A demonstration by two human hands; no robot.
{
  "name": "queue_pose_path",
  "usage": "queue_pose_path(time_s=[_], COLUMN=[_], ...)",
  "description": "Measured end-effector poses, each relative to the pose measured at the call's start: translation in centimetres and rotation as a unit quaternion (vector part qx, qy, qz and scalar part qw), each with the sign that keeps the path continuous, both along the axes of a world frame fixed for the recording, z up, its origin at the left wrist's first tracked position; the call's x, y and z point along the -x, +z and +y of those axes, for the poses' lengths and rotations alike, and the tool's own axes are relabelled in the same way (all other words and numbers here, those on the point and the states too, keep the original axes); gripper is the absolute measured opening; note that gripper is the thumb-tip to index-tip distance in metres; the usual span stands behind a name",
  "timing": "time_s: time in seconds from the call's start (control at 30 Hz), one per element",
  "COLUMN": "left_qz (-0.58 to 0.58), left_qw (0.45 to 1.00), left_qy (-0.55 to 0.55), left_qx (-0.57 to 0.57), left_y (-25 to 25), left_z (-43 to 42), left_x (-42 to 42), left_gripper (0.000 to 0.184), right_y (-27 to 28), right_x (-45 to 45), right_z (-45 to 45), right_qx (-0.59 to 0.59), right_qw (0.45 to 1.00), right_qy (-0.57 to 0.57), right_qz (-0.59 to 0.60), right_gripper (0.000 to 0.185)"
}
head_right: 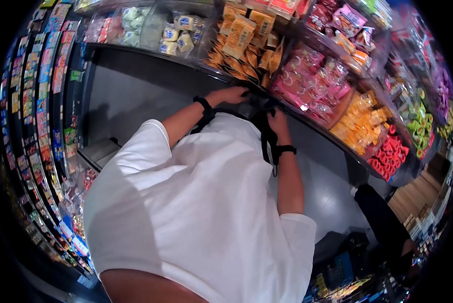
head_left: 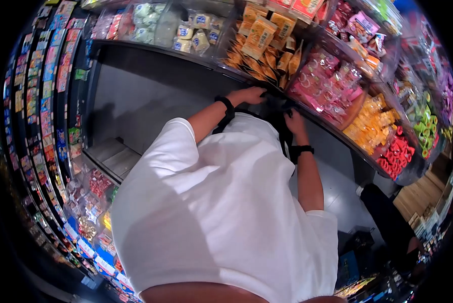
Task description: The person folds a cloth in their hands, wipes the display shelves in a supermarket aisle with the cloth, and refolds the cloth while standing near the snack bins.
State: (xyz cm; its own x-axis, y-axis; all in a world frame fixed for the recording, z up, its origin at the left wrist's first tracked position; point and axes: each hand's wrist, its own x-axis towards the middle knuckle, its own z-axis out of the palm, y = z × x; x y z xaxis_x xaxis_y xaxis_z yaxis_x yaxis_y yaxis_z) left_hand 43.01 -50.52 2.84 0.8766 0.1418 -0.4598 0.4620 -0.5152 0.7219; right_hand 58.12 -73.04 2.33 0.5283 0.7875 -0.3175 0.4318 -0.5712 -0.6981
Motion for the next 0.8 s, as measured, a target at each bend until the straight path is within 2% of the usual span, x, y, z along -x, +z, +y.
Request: queue_pose_path(time_s=[0.03, 0.13, 0.2, 0.23, 0.27, 0.33, 0.4, 0.43, 0.47, 0.53, 0.67, 0.73, 0.77, 0.8], left_qz=[0.021, 0.011, 0.025, 0.057, 0.094, 0.087, 0.069, 0.024, 0.024, 0.033, 0.068, 0.09, 0.09, 0.054], left_qw=[0.999, 0.999, 0.997, 0.997, 0.995, 0.996, 0.996, 1.0, 0.999, 0.997, 0.991, 0.982, 0.983, 0.985], left_qy=[-0.025, -0.051, -0.075, -0.046, -0.016, -0.004, 0.006, 0.007, 0.003, -0.004, -0.095, -0.159, -0.159, -0.162], left_qx=[0.007, -0.004, 0.009, 0.015, 0.026, 0.009, 0.057, 0.003, -0.035, -0.066, -0.06, -0.036, -0.031, -0.018], left_y=[0.2, 0.0, 3.1, 4.3, 5.0, 5.6, 6.2, 5.7, 5.4, 0.4, -2.5, -3.8, -4.6, -5.6], left_z=[-0.7, -0.5, 1.8, 3.2, 4.1, 5.1, 5.2, 4.2, 3.4, 2.4, -2.6, -5.1, -6.6, -8.2], left_x=[-0.7, -0.5, 0.9, 1.9, 3.2, 5.1, 5.7, 4.9, 4.5, 3.2, -1.9, -4.6, -6.0, -7.2], left_gripper=[0.056, 0.059, 0.062, 0.061, 0.061, 0.057, 0.057, 0.054, 0.051, 0.045, 0.042, 0.042, 0.042, 0.044], right_y=[0.2, 0.5, -4.0, -2.5, -3.0, -3.1, -3.5, -3.5, -3.5, -3.0, -0.3, -0.2, 0.2, -0.2], right_x=[-0.4, 0.4, 1.0, 1.4, 1.5, 2.6, 3.1, 3.4, 3.1, 3.2, 0.6, -1.1, -1.6, -2.4], right_z=[-0.5, 1.2, 2.9, 4.3, 5.5, 6.1, 6.4, 6.7, 6.5, 5.0, 0.3, -2.5, -4.2, -5.6], right_qx=[0.013, -0.011, 0.019, -0.016, 0.082, 0.01, 0.018, 0.028, 0.056, 0.022, 0.067, 0.076, 0.064, 0.069], right_qw=[1.0, 0.999, 0.997, 0.995, 0.986, 0.984, 0.985, 0.985, 0.985, 0.995, 0.997, 0.994, 0.992, 0.992], right_qy=[0.019, 0.024, 0.066, 0.102, 0.144, 0.174, 0.172, 0.171, 0.154, 0.086, 0.002, -0.078, -0.102, -0.099], right_qz=[0.008, 0.03, -0.026, -0.001, 0.01, -0.024, -0.004, 0.007, 0.056, 0.041, 0.039, 0.016, -0.045, -0.043], right_gripper=[0.041, 0.043, 0.043, 0.049, 0.056, 0.062, 0.062, 0.061, 0.062, 0.055, 0.046, 0.04, 0.038, 0.038])
